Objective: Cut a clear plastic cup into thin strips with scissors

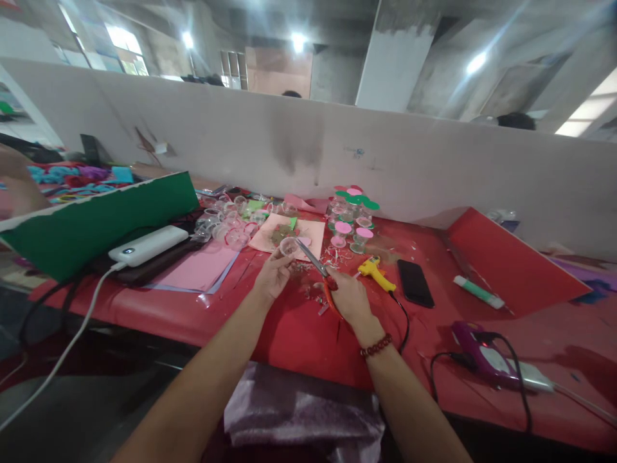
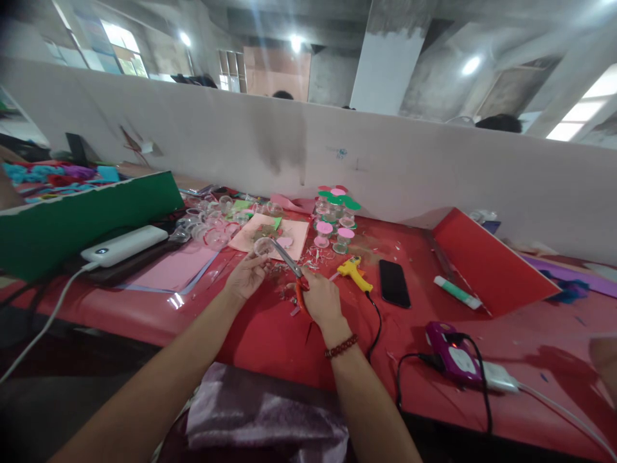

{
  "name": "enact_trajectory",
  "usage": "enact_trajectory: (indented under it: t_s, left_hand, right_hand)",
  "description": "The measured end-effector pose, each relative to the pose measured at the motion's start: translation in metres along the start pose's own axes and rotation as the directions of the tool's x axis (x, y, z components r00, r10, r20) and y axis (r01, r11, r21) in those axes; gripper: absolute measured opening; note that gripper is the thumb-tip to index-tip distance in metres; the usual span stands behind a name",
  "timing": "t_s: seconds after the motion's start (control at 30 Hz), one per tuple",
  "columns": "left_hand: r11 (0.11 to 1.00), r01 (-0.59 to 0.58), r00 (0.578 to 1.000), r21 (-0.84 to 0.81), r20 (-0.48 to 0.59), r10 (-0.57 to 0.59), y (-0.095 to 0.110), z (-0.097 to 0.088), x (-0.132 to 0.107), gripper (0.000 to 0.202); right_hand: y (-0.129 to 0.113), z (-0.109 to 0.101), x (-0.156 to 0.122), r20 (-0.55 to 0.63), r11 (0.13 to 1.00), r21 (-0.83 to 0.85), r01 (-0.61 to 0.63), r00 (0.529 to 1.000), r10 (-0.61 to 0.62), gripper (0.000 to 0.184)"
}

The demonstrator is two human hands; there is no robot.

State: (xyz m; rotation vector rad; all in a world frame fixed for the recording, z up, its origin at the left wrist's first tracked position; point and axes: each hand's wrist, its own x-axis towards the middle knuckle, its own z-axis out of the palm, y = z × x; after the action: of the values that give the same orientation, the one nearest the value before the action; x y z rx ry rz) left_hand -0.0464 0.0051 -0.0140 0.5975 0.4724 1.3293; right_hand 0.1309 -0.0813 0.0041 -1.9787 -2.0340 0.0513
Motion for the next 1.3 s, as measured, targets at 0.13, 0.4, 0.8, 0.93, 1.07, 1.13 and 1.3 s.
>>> enact_trajectory:
  t_s: [0.13,0.4,0.8,0.93,1.07,1.13,1.3]
  left_hand:
    - [1.0,0.008,1.0,-0.012,-0.01,-0.008,0.0001,0.0,-0.0001,0.057]
    - [1.0,0.02,0.999,-0.012,-0.026,-0.021,0.0022,0.0023,-0.0023,0.06]
    - [0.998,0.043,0.998,-0.036,-0.049,-0.045,0.0026,0.0012,-0.002,0.054]
    - [0.998,0.044,0.996,-0.039,-0.074,-0.046,0.0025,0.002,-0.0012,0.052]
    - [0.999,0.034,0.997,-0.042,-0.067,-0.037,0.0019,0.0013,-0.0008,0.048]
    - [0.999,0.035,0.997,-0.034,-0.062,-0.037,0.0016,0.0005,-0.0007,0.048]
    - [0.999,0.033,0.998,-0.014,-0.054,-0.034,0.0012,-0.0003,-0.0004,0.052]
  right_hand:
    - [-0.0017,-0.0023,-0.0003,0.009,1.0,-0.003,-0.004,1.0,0.004,0.042]
    - [-0.0045,-0.0066,-0.0015,0.044,1.0,-0.007,-0.008,0.999,0.008,0.04]
    - [-0.0039,-0.0044,-0.0015,-0.065,0.998,-0.051,-0.02,0.998,0.017,0.036]
    - [-0.0059,-0.0067,-0.002,-0.083,0.995,-0.096,-0.041,0.996,0.033,0.04]
    - [-0.0049,-0.0048,-0.0018,-0.117,0.993,-0.111,-0.035,0.993,0.022,0.042]
    - [-0.003,-0.0028,-0.0014,-0.127,0.995,-0.102,-0.023,0.992,0.01,0.04]
    - [0.001,-0.0009,-0.0008,-0.11,0.998,-0.058,-0.014,0.994,0.007,0.038]
